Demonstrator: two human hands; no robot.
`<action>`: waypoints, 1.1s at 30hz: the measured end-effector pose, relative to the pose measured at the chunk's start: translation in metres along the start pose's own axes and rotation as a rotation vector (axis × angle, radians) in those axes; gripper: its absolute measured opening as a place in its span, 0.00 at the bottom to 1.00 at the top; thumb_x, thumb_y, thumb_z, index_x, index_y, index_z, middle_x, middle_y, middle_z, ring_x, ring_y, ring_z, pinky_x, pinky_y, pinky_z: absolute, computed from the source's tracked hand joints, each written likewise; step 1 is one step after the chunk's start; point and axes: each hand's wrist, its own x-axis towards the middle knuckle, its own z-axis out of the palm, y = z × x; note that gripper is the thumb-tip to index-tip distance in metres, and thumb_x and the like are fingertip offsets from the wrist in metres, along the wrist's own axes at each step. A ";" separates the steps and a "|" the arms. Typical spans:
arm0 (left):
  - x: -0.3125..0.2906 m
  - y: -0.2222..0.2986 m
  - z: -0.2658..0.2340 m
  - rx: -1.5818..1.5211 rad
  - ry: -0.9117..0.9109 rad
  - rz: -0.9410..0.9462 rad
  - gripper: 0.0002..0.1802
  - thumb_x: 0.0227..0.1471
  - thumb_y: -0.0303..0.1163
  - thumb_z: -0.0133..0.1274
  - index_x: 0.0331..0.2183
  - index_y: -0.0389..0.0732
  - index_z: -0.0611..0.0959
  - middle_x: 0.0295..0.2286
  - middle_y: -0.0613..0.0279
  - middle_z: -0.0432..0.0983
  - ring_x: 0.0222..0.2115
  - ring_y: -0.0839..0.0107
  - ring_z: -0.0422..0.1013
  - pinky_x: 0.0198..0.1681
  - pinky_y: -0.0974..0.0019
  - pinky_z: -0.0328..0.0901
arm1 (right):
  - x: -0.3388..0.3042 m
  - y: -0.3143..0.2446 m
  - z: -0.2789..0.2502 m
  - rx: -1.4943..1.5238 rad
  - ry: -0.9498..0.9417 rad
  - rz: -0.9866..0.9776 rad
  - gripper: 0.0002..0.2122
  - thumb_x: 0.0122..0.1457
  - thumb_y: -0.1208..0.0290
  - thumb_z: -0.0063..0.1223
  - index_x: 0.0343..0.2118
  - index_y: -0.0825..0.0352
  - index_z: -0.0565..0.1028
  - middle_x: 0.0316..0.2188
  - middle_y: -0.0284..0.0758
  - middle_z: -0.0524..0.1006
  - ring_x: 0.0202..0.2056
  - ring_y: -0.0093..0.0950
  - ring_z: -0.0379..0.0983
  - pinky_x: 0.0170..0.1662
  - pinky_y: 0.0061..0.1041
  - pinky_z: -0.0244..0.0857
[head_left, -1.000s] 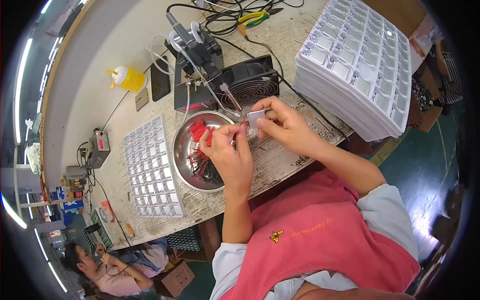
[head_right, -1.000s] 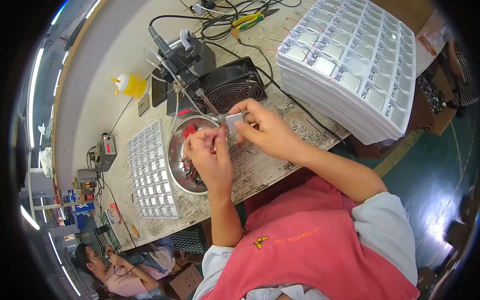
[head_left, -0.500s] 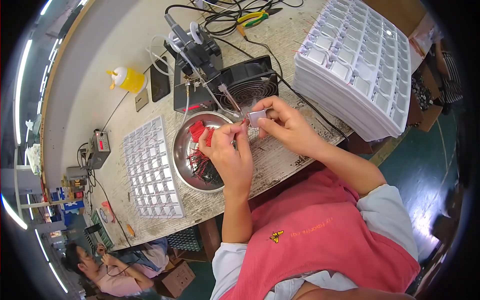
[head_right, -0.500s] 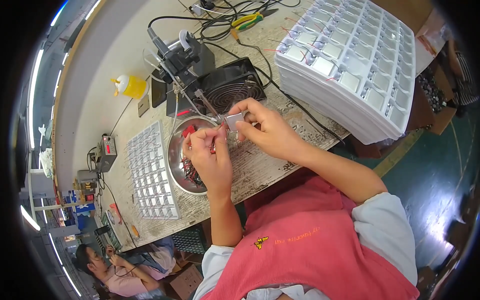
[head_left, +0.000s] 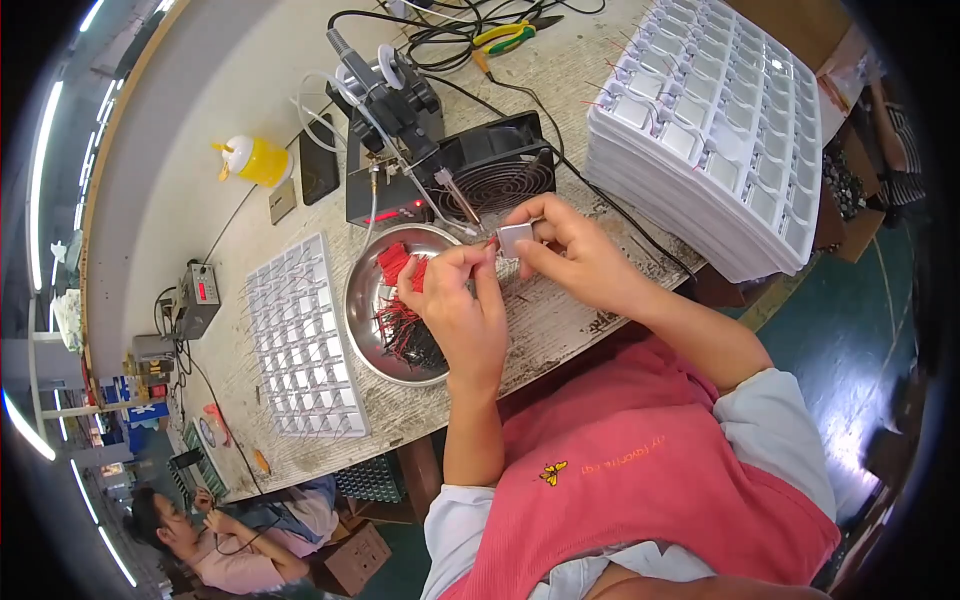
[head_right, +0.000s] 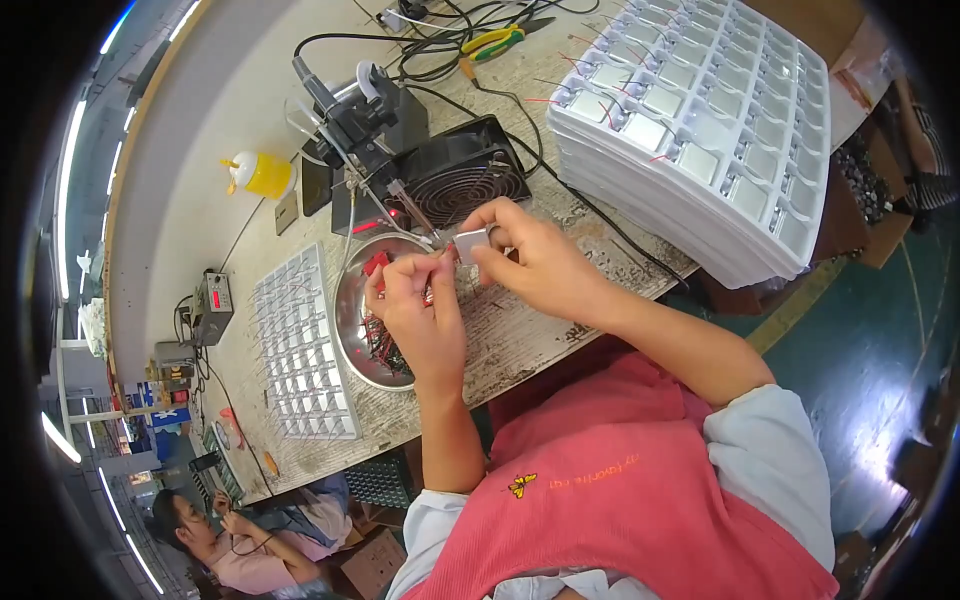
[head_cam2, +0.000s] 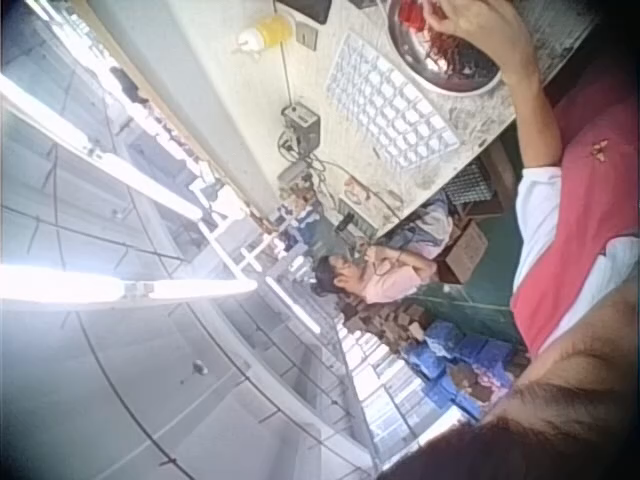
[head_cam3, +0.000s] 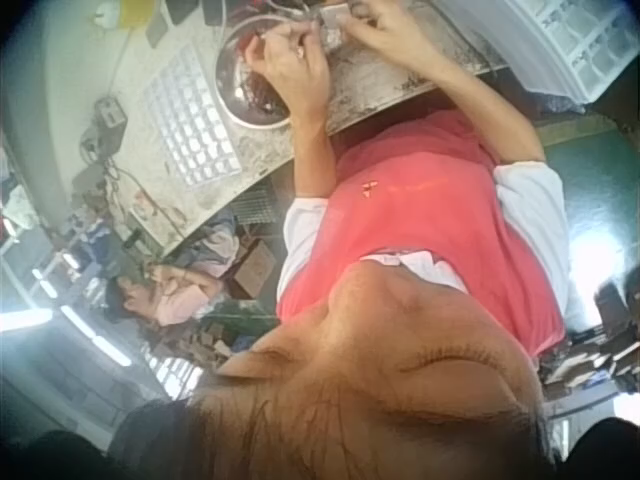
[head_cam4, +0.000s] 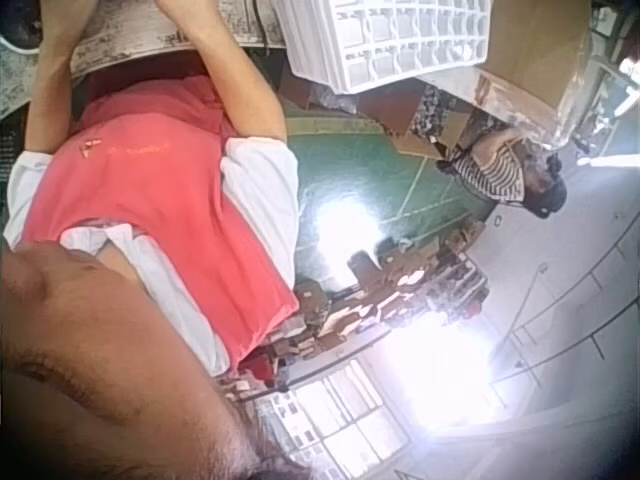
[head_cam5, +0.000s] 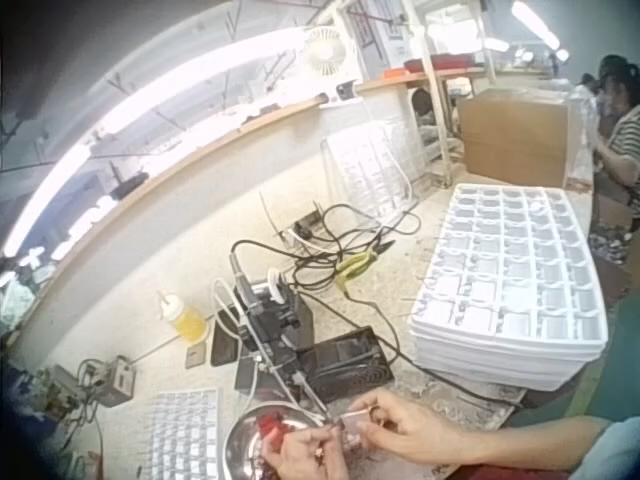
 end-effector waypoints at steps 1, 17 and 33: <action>0.000 0.000 0.000 0.004 -0.011 -0.003 0.06 0.51 0.25 0.56 0.32 0.41 0.74 0.26 0.68 0.76 0.29 0.70 0.72 0.56 0.53 0.50 | 0.000 -0.001 0.000 -0.011 -0.004 0.003 0.11 0.64 0.75 0.46 0.47 0.69 0.64 0.31 0.30 0.75 0.32 0.16 0.71 0.37 0.19 0.66; 0.002 0.000 0.001 0.007 0.003 -0.005 0.06 0.51 0.25 0.57 0.31 0.41 0.75 0.26 0.69 0.76 0.28 0.71 0.72 0.55 0.53 0.50 | 0.002 -0.005 -0.003 -0.042 -0.035 -0.018 0.10 0.64 0.74 0.47 0.46 0.68 0.65 0.31 0.31 0.75 0.32 0.16 0.72 0.36 0.19 0.66; 0.000 -0.001 0.001 0.019 -0.008 0.011 0.07 0.50 0.26 0.57 0.31 0.41 0.74 0.25 0.68 0.75 0.27 0.70 0.71 0.55 0.53 0.50 | 0.001 -0.004 -0.002 -0.056 -0.042 0.005 0.10 0.64 0.74 0.46 0.47 0.68 0.65 0.32 0.32 0.76 0.33 0.17 0.72 0.38 0.19 0.67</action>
